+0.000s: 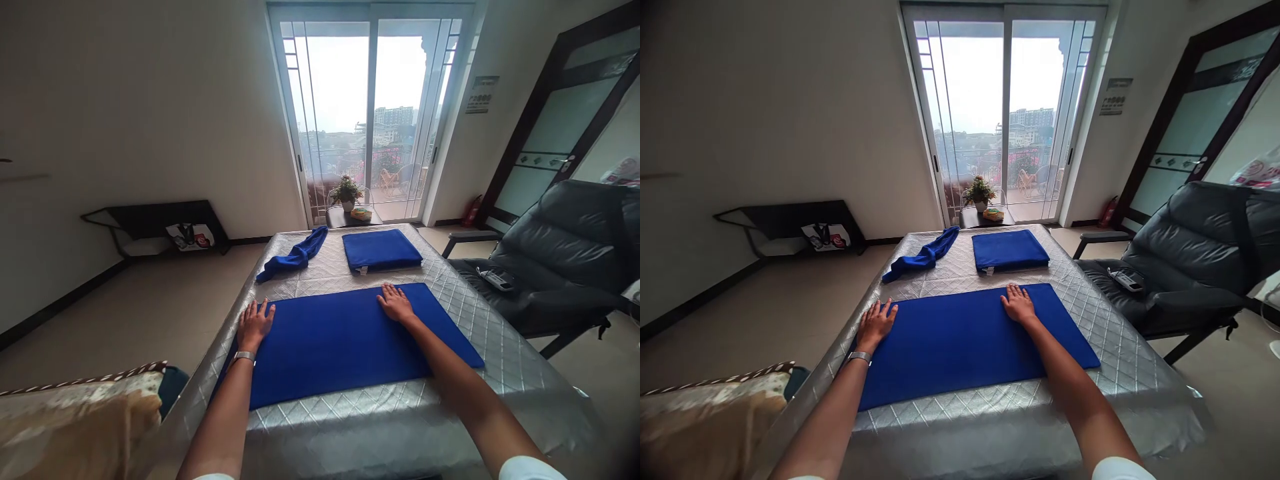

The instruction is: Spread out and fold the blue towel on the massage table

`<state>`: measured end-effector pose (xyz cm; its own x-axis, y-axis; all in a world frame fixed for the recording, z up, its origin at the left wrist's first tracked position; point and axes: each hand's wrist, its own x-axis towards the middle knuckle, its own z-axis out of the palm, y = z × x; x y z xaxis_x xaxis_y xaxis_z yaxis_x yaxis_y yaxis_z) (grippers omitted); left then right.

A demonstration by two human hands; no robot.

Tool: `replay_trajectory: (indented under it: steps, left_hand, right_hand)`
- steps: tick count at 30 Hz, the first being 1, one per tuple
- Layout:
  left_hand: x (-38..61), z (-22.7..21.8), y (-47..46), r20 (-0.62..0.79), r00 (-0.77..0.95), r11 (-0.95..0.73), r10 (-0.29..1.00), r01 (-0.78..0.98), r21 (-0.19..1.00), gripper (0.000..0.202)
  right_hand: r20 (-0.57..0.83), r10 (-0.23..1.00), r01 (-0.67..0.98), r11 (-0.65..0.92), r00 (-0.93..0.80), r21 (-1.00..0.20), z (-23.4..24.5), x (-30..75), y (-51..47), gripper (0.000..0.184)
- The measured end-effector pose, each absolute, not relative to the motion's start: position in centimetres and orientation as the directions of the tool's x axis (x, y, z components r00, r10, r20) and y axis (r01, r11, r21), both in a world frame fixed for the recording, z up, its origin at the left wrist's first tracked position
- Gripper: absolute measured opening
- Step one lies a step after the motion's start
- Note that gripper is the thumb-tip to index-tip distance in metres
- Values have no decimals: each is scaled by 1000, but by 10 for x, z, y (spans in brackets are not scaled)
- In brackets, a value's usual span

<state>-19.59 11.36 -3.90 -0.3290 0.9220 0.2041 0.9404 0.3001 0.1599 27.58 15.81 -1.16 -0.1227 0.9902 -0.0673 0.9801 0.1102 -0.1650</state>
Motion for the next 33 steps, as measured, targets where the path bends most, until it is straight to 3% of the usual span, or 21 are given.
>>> replay_trajectory:
  steps: [8,21,29,33]
  left_hand:
    - [-195,-37,112,207,-324,296,923,942,156,63]
    - [-196,-41,114,279,-371,319,886,923,214,64]
    - [-196,-35,105,497,-247,224,832,969,106,60]
    - [-191,-36,113,506,-197,172,840,980,96,54]
  right_hand:
    - [-40,993,987,-118,114,-110,-23,386,171,71]
    - [28,991,983,-130,135,-130,-36,392,174,70]
    - [31,989,983,-141,146,-118,-34,389,171,69]
    - [40,987,981,-149,155,-120,-37,389,174,68]
